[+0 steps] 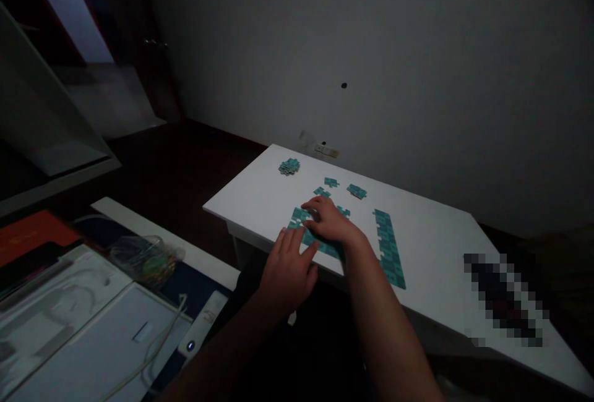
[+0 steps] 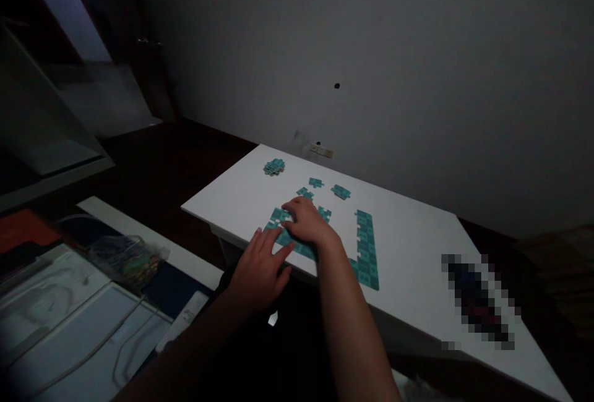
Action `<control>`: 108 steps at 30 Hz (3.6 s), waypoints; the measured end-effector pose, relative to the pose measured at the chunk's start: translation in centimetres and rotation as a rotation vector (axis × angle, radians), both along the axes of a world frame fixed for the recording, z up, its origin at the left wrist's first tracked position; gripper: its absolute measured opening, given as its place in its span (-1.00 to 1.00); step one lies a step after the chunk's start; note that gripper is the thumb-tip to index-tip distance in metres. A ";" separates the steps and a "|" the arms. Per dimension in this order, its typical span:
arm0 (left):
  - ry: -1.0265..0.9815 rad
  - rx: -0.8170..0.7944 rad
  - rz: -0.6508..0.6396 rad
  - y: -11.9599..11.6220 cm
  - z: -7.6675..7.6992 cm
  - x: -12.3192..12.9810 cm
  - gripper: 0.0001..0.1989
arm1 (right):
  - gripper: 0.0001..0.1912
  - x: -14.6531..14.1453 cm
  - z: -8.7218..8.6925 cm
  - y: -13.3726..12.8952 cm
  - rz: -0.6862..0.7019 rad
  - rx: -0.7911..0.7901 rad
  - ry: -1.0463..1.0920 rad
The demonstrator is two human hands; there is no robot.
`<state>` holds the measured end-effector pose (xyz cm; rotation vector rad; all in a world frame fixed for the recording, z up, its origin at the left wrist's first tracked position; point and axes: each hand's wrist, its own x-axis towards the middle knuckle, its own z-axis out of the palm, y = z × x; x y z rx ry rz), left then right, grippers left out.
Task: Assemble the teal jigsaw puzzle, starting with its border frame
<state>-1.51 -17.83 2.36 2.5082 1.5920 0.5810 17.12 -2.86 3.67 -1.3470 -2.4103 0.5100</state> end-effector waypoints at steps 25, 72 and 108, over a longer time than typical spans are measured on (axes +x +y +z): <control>0.091 -0.041 -0.054 0.1 -1.6 -0.6 -0.33 | -0.64 -0.9 0.1 0.2 0.042 -0.103 0.297; 0.032 0.113 0.043 1.9 -2.7 -1.1 -0.31 | -0.60 9.6 0.0 1.7 -0.321 -0.029 -0.031; 0.055 0.045 0.064 1.9 -3.0 -0.8 -0.36 | -0.66 -0.1 -1.4 3.5 0.025 0.104 0.164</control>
